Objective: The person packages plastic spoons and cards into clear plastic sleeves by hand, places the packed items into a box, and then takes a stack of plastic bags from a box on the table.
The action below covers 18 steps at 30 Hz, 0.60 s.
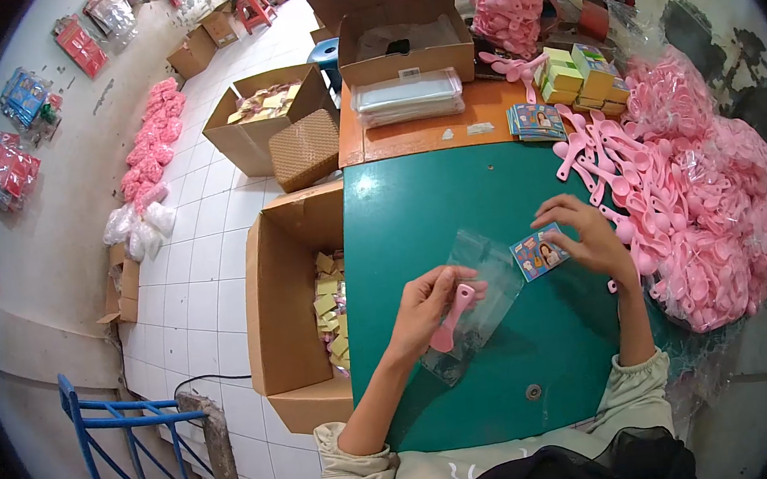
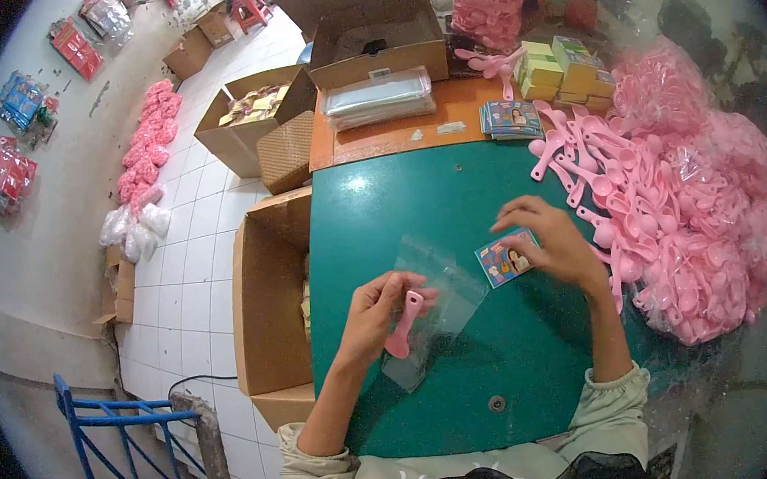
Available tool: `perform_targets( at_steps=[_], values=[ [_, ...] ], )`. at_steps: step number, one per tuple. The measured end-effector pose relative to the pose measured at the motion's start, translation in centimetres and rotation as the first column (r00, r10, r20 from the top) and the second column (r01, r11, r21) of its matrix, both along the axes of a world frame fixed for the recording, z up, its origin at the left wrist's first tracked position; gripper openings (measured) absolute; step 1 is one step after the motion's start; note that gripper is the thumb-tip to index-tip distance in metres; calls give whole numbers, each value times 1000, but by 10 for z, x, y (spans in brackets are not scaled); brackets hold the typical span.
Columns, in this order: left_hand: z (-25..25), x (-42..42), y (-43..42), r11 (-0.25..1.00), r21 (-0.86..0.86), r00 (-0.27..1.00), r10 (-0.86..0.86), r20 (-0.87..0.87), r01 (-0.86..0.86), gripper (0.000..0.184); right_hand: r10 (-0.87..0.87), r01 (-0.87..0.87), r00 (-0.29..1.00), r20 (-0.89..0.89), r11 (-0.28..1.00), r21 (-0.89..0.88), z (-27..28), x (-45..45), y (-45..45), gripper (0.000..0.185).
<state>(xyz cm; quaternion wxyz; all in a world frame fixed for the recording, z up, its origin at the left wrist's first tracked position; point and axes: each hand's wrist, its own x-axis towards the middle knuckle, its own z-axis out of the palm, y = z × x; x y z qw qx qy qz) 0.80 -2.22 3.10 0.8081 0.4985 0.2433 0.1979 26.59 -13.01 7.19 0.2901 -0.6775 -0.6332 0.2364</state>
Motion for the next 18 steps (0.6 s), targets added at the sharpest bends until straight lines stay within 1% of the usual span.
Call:
perform_targets(
  at_steps=[3,6,9,12,15,16,18],
  values=[
    [-2,0,2,1000,-6,1000,4,8,-4,37,-18,17,974,224,1000,9,-31,32,-10,45],
    [-6,2,0,1000,-31,1000,3,9,-3,36,49,-48,977,208,999,-7,-44,34,-10,50],
    [-8,2,0,999,-33,1000,0,-3,-1,36,11,12,989,148,987,-158,-43,32,-8,45],
    [-6,0,1,1000,-7,1000,4,-17,-4,36,38,-18,972,230,996,-86,-46,35,-11,39],
    [-7,1,0,1000,-11,1000,5,-10,-6,36,-21,31,994,104,995,-99,-45,44,-12,32],
    [-7,1,0,1000,-11,1000,3,-9,-3,36,-80,77,996,-30,993,-86,-44,44,-13,30],
    [-7,1,-1,1000,-9,1000,-4,-2,4,36,-184,168,939,-292,983,-80,-32,37,-13,27]
  ],
)
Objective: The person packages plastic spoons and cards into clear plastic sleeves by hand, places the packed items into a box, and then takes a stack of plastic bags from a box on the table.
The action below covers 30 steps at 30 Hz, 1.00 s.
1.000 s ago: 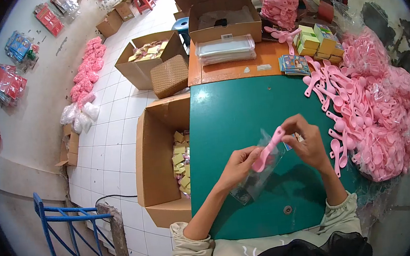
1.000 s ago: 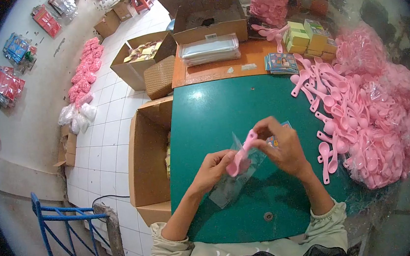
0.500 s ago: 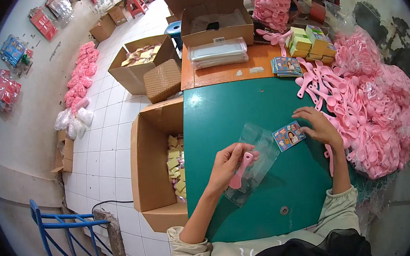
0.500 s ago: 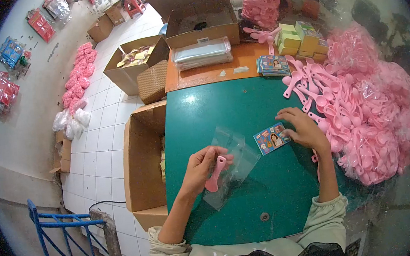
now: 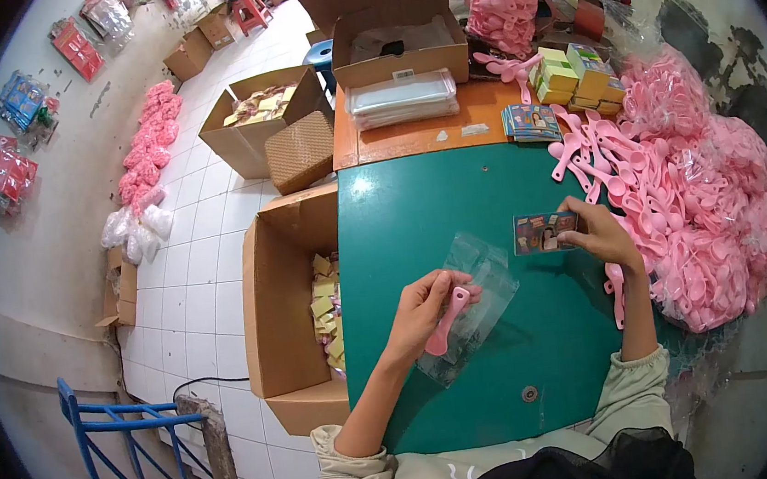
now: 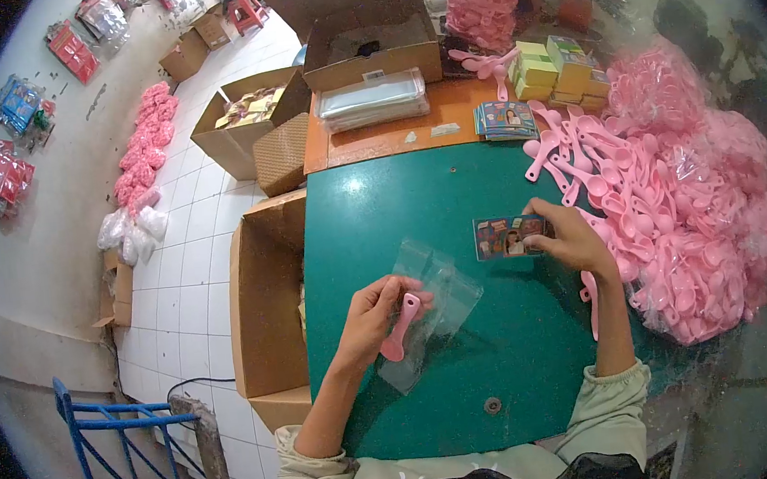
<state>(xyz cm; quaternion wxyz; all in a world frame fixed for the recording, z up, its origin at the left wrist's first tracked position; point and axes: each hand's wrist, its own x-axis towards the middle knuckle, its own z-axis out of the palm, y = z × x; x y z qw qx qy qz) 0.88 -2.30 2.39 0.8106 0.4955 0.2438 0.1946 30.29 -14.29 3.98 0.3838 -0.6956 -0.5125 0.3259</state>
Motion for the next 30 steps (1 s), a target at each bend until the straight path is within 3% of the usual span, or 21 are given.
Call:
perform_targets(
  at_steps=[1,7,11,15,17,18,19,21,23,24,26,28,29,30],
  values=[
    [-1,0,0,1000,2,1000,-6,5,6,35,16,-15,998,58,1000,-15,9,-4,0,23],
    [-6,6,-5,960,275,998,-54,31,43,32,204,-216,921,-332,976,-1,30,-51,9,30],
    [10,4,-8,964,215,985,-135,-107,155,33,372,-393,885,-279,919,-22,45,-70,10,35],
    [5,2,-6,983,167,997,-64,-53,72,33,129,-173,947,-294,977,-127,71,-55,-15,31],
    [8,-1,-3,989,141,997,-36,-73,46,33,210,-221,965,-156,974,-56,81,-18,-50,22],
    [10,-2,-2,990,133,997,-40,-63,48,33,150,-144,981,-120,988,59,100,-9,-70,23],
    [11,-2,-2,991,124,998,-45,-52,51,34,194,-182,978,-74,972,151,114,19,-93,27],
    [12,-3,-2,990,123,997,-61,-39,65,34,-77,66,996,49,978,199,140,70,-137,26],
    [12,-1,-3,986,139,996,-84,-36,88,34,-429,410,848,310,903,129,156,129,-173,27],
    [13,-1,-3,984,154,996,-85,-25,88,35,-499,521,722,479,848,98,158,151,-184,28],
    [15,-1,-8,981,175,996,-86,-3,85,35,-476,656,439,762,749,90,152,171,-189,30],
    [14,0,-9,979,180,996,-92,-6,91,35,-445,637,221,868,740,217,137,149,-169,34],
    [15,1,-7,977,191,995,-95,-9,95,34,-483,572,227,845,769,286,127,123,-149,36],
    [17,1,-6,974,197,994,-109,-13,109,34,-524,503,400,752,811,298,116,93,-126,38]
  ],
)
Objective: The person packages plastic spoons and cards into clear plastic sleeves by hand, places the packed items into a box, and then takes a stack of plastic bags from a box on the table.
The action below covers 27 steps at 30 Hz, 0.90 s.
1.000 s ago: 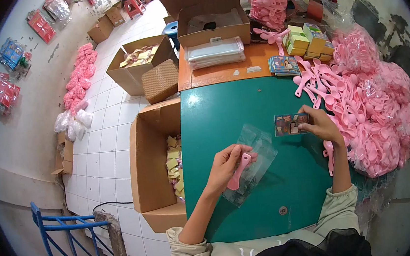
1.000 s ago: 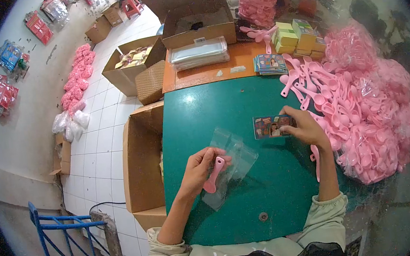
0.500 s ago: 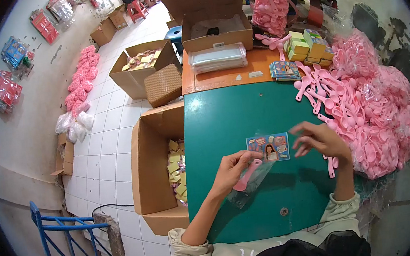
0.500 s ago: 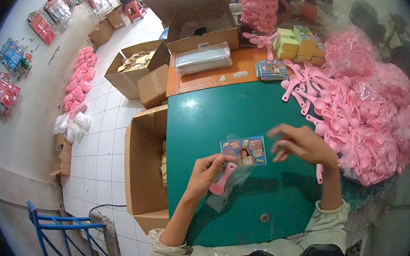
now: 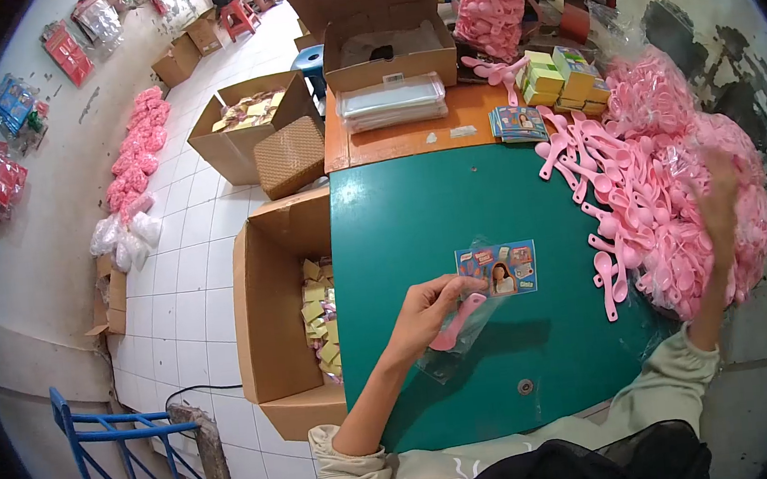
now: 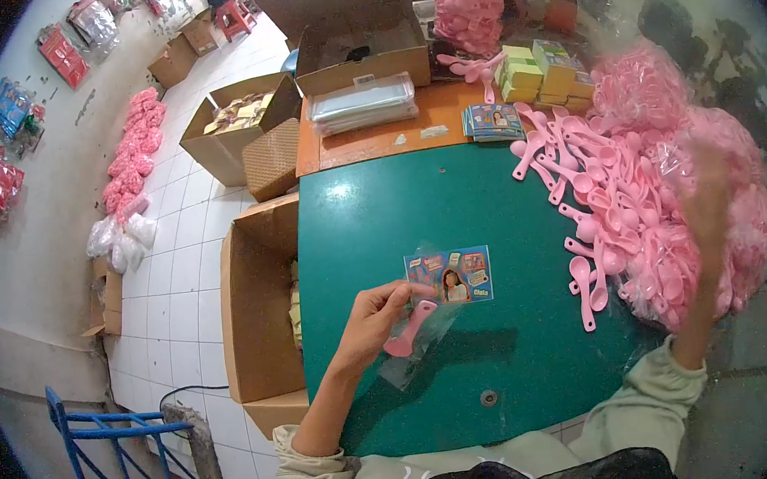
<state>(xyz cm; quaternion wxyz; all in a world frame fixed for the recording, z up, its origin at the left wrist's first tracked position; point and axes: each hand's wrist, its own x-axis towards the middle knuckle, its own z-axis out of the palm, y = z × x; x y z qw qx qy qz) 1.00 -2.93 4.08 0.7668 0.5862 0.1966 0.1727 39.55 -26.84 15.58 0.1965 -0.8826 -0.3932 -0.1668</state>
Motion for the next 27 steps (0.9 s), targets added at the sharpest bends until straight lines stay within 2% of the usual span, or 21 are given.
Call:
perform_targets(
  at_steps=[1,2,3,5,8,11,14,15,18,21,24,27],
  values=[
    [2,0,-1,1000,6,1000,-12,-5,12,35,164,-143,957,-237,984,106,-12,-34,24,40],
    [2,0,-2,1000,10,1000,-21,-10,21,35,329,-268,793,-512,944,191,-29,-73,50,42],
    [1,-1,-3,1000,10,1000,-24,1,24,34,416,-323,452,-789,901,290,-46,-99,68,39],
    [0,0,-3,1000,16,999,-23,29,23,34,473,-417,147,-869,826,379,-62,-149,99,35],
    [-1,-2,-2,1000,2,1000,-19,10,19,32,469,-467,57,-881,793,392,-77,-177,120,34],
    [-10,-3,3,1000,17,1000,-7,8,7,31,576,-500,405,-710,790,355,-75,-177,129,25],
    [-6,-3,5,1000,1,1000,-3,-14,3,31,559,-258,237,-795,825,503,-51,-182,126,14],
    [-6,-3,6,1000,6,1000,-3,-24,3,31,574,-258,257,-777,816,517,-48,-183,125,8],
    [-6,-2,4,1000,24,999,-19,-29,20,32,479,-412,350,-805,851,326,-37,-179,119,9],
    [-5,-2,3,996,73,999,-45,-14,46,33,500,-506,514,-697,833,223,-32,-186,119,9],
    [-6,-2,1,987,149,996,-51,-69,61,32,572,-503,537,-620,807,308,-38,-192,119,11],
    [-8,-1,0,978,201,991,-37,-125,62,30,655,-658,582,-483,727,193,-31,-194,119,15]
  ],
)
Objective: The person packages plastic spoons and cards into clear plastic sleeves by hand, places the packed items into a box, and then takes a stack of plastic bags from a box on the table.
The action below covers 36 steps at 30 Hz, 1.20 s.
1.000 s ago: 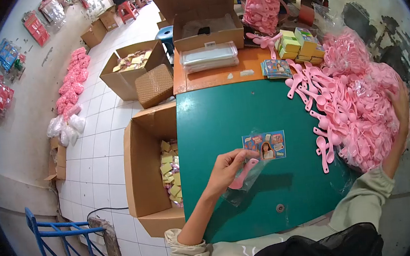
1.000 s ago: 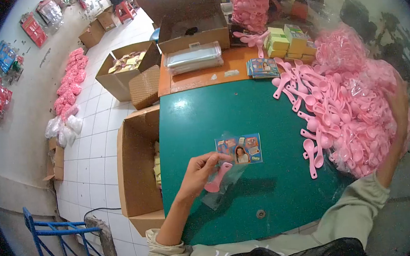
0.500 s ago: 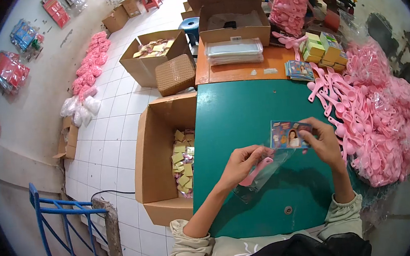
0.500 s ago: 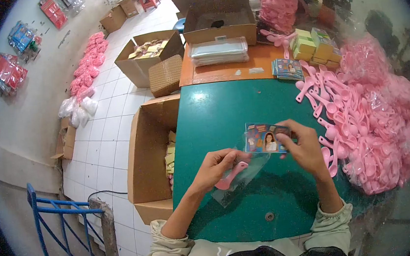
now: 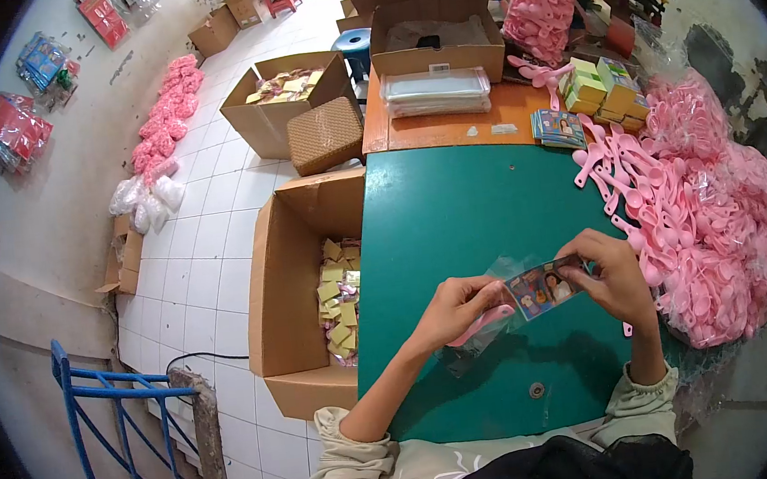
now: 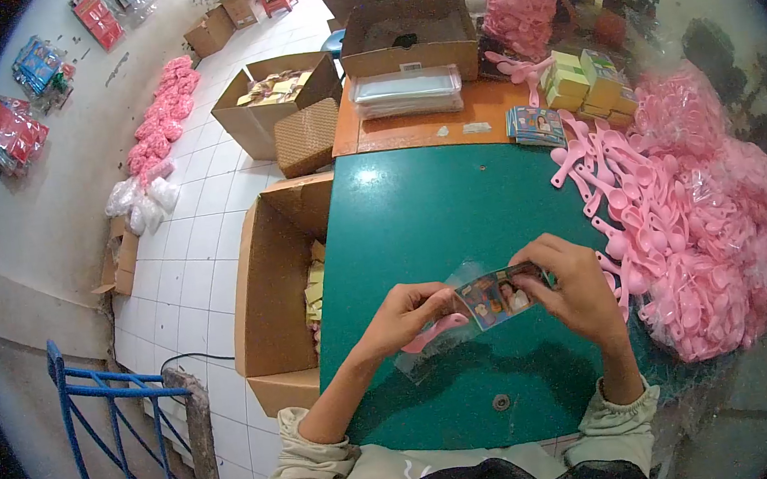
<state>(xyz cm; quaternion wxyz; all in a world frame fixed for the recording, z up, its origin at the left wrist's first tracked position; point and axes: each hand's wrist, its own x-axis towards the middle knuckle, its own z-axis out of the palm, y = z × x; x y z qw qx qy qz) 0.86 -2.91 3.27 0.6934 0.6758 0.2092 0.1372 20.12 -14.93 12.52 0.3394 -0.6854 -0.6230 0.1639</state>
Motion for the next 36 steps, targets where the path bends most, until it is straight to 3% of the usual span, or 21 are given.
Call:
perform_targets(
  at_steps=[3,6,8,10,11,13,16,20,23,24,26,29,33,36],
  values=[
    [0,0,-1,998,46,998,-36,-51,39,28,4,-7,1000,-30,996,-94,-2,-1,0,17],
    [9,-1,-3,987,68,987,-136,-86,142,29,120,-146,986,-112,954,-263,-7,-1,2,22],
    [17,-1,-3,967,142,975,-196,-105,210,36,236,-241,970,-54,921,-306,-14,-3,6,25],
    [12,-1,-10,976,179,992,-122,-19,124,43,348,-333,938,-6,893,-302,-32,-1,9,30],
    [10,0,-13,978,195,996,-84,25,78,48,359,-358,933,-43,901,-246,-38,-2,9,30],
    [12,1,-14,949,311,998,-28,-63,46,51,384,-397,916,-116,908,-131,-46,-4,10,29],
    [6,-3,-7,935,333,982,-69,-174,124,51,330,-432,875,-353,862,-265,-43,7,8,23],
    [2,-17,18,938,204,952,-247,-179,282,50,10,-185,832,-555,947,-261,-55,18,4,15],
    [-12,-24,18,985,-138,987,-89,136,107,48,-176,10,819,-547,956,-292,-66,21,0,15],
    [-14,-26,21,968,-233,990,-70,122,97,48,-189,-2,759,-624,956,-292,-66,19,0,15],
    [-12,-26,23,971,-233,995,-38,90,58,47,-207,-31,617,-760,958,-286,-61,12,1,16],
    [-10,-27,23,971,-233,997,-41,65,55,47,-257,-66,642,-722,920,-387,-66,19,-4,16],
    [-11,-24,21,970,-209,991,-110,76,124,47,-226,-18,638,-736,951,-308,-78,19,-7,13],
    [-17,-21,18,996,82,998,35,45,-38,52,-187,81,745,-640,978,-191,-82,13,-2,12]
  ],
)
